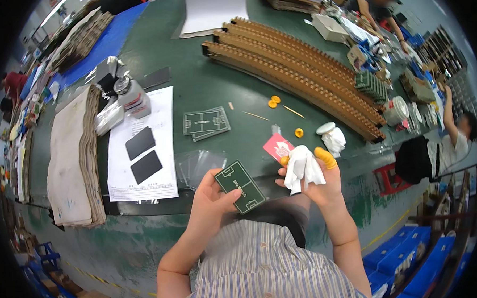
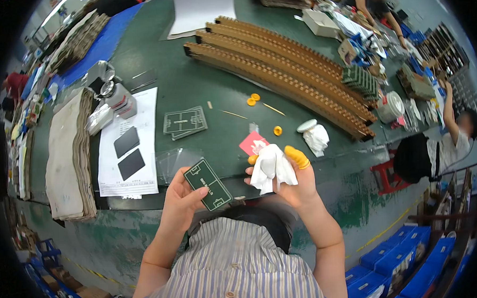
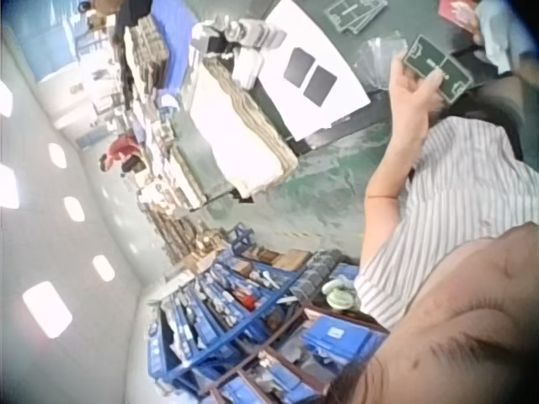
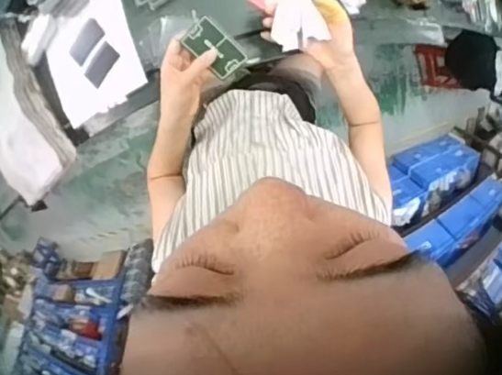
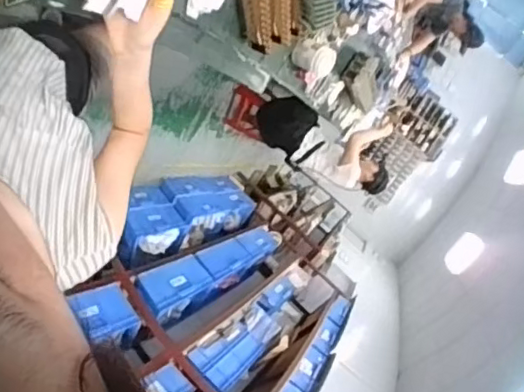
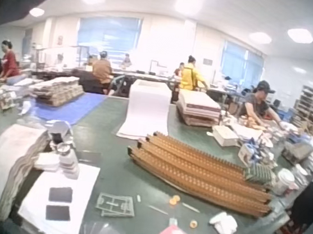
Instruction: The person cleans small rectangular cards with a white cloth. They wipe the green side of a card, flip it to wipe the white side, and then repeat the process on a second card. The person handles the cards one at a time, using a cloth to rub the surfaces.
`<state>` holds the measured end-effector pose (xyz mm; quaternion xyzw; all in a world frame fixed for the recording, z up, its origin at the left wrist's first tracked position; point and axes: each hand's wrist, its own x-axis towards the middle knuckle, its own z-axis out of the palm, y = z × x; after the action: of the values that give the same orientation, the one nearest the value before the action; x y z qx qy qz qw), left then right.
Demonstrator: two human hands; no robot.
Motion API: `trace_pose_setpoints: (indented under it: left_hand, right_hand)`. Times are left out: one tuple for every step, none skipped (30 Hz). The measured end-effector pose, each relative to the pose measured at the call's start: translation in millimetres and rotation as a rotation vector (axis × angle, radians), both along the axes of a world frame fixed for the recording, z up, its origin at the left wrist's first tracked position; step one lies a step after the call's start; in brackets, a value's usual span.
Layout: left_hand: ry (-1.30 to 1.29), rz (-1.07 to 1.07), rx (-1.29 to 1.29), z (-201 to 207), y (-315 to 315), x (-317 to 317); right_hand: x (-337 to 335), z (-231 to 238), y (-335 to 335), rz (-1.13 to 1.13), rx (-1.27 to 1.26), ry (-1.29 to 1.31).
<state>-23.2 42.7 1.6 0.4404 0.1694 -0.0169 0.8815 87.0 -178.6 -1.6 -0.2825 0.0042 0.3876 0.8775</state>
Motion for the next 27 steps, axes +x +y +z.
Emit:
trace_pose_setpoints:
  left_hand:
    - [-0.028,0.040,-0.003,-4,5,-6]
    - [-0.059,0.084,-0.001,-6,11,-12]
    - [-0.049,0.108,0.021,-9,17,-19]
    - [-0.066,0.130,0.044,-9,22,-25]
    - [-0.066,0.129,0.035,-9,27,-32]
    - [-0.066,0.126,0.026,-9,32,-38]
    - [-0.030,0.135,0.021,-15,35,-45]
    - [-0.031,0.151,-0.005,-24,36,-50]
    - [-0.047,0.164,-0.023,-28,39,-55]
    - [-0.063,0.178,-0.043,-31,41,-60]
    - [-0.060,0.201,-0.098,-31,42,-63]
    - [-0.068,0.231,-0.089,-33,45,-70]
    - [-0.079,0.249,-0.086,-37,47,-75]
    - [-0.085,0.276,-0.079,-38,49,-82]
    - [-0.065,0.294,-0.065,-36,53,-88]
    - [-0.052,0.305,-0.062,-36,55,-93]
    - [-0.033,0.323,-0.054,-36,59,-98]
    - [-0.014,0.339,-0.047,-36,62,-102]
    - [-0.003,0.373,-0.052,-37,65,-107]
    - [0.021,0.383,-0.050,-35,68,-109]
    - [0.045,0.392,-0.048,-32,72,-109]
    - [0.080,0.393,-0.049,-30,74,-110]
    - [0.060,0.396,-0.068,-34,75,-111]
    - [0.072,0.386,-0.095,-32,77,-110]
    - [0.084,0.342,-0.105,-29,77,-108]
    - [0.087,0.313,-0.116,-24,79,-107]
    - [0.080,0.279,-0.158,-18,81,-107]
  right_hand:
    - [-1,3,8,0.008,-0.058,-0.012]
    - [-1,6,18,0.019,-0.111,-0.028]
    - [3,5,24,0.111,-0.178,-0.235]
    - [7,15,37,0.218,-0.312,-0.352]
    - [11,25,52,0.235,-0.371,-0.374]
    - [15,34,68,0.250,-0.430,-0.397]
    - [21,41,88,0.244,-0.453,-0.467]
    - [29,54,109,0.255,-0.488,-0.548]
    - [35,62,135,0.225,-0.554,-0.735]
    - [40,69,162,0.190,-0.613,-0.923]
    - [50,72,188,0.015,-0.661,-1.337]
    - [61,71,215,-0.181,-0.678,-1.742]
    - [67,75,240,-0.272,-0.683,-1.895]
    - [73,77,265,-0.363,-0.671,-2.042]
    - [79,76,286,-0.396,-0.673,-2.134]
    - [88,74,301,-0.435,-0.692,-2.225]
    - [96,67,318,-0.427,-0.780,-2.242]
    - [102,63,327,-0.432,-0.820,-2.262]
    - [102,60,339,-0.424,-0.844,-2.282]
    - [103,54,347,-0.412,-0.882,-2.299]
    - [105,49,355,-0.439,-0.893,-2.284]
    - [111,44,360,-0.467,-0.849,-2.311]
    - [111,41,360,-0.431,-0.915,-2.327]
    - [112,39,360,-0.392,-0.980,-2.343]
    - [118,35,358,-0.417,-0.956,-2.358]
    - [116,38,360,-0.444,-0.913,-2.384]
    - [113,41,358,-0.443,-0.885,-2.387]
